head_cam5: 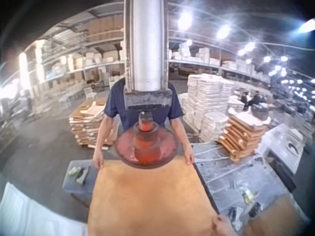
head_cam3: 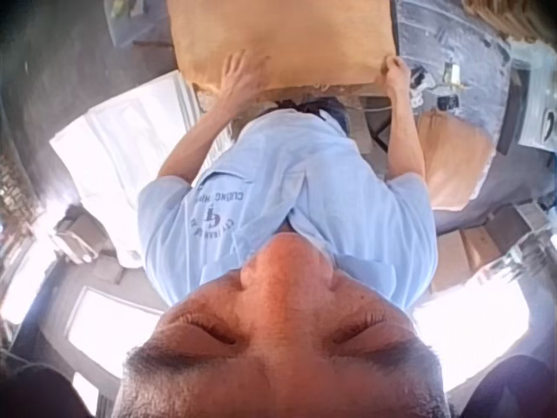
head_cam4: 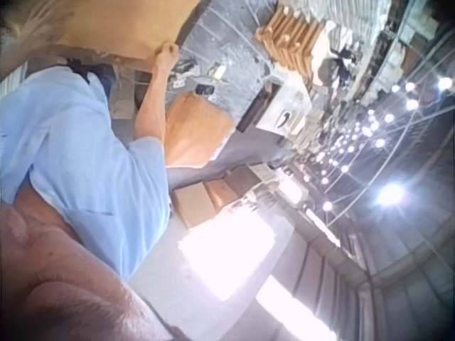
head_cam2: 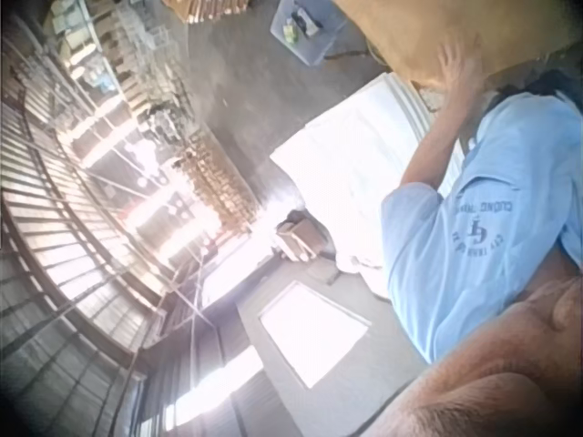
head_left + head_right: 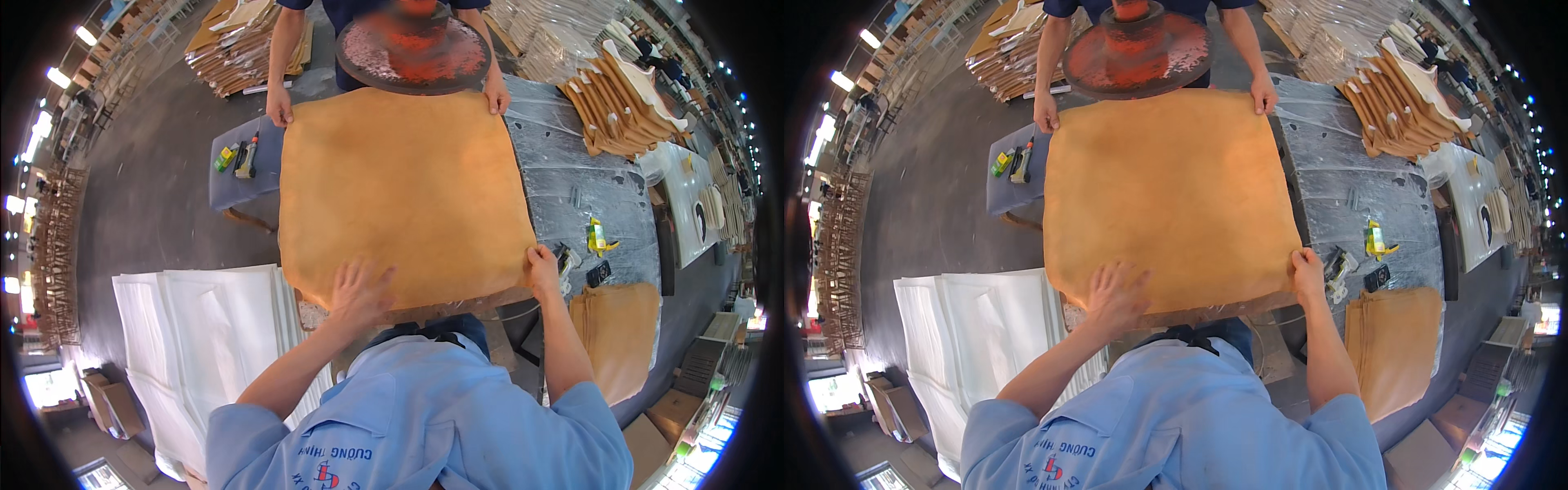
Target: The person places a white fabric sheet over a wooden chair base, then uses a staple gun to secure the fabric to the underside of the chair. The person repeats this process with a second chair base.
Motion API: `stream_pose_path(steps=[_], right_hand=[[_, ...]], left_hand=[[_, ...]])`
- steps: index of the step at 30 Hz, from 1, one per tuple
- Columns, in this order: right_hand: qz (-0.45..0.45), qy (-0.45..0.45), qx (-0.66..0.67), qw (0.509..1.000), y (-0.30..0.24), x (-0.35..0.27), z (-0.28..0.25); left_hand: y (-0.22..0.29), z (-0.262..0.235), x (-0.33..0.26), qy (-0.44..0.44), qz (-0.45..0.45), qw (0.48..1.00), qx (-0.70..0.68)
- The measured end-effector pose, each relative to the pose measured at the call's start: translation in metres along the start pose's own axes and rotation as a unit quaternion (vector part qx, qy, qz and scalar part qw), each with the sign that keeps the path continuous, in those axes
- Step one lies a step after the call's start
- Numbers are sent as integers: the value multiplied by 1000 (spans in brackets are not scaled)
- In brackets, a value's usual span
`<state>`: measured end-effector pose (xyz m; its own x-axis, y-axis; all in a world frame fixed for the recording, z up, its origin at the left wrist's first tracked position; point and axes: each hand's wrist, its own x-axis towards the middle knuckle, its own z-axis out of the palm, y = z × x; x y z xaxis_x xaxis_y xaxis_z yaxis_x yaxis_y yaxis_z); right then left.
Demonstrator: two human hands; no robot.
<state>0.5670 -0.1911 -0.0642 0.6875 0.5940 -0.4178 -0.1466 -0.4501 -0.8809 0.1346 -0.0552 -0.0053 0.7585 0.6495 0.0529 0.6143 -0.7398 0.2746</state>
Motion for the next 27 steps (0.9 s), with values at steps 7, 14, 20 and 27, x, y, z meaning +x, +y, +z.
stream_pose_path(steps=[7, 14, 20, 27], right_hand=[[-314, 58, -308, 896, -55, -38, 32], [-391, -381, -448, 707, -64, -113, 157], [-417, -384, -471, 676, -47, -111, 158], [-447, -432, -452, 640, -34, -91, 173]], left_hand=[[6, 54, -10, 11, 8, 1000, 17], [-2, 71, -22, 95, 35, 994, 42], [51, 57, -55, 252, -112, 957, -88], [73, 64, -232, 278, -558, 739, -254]])
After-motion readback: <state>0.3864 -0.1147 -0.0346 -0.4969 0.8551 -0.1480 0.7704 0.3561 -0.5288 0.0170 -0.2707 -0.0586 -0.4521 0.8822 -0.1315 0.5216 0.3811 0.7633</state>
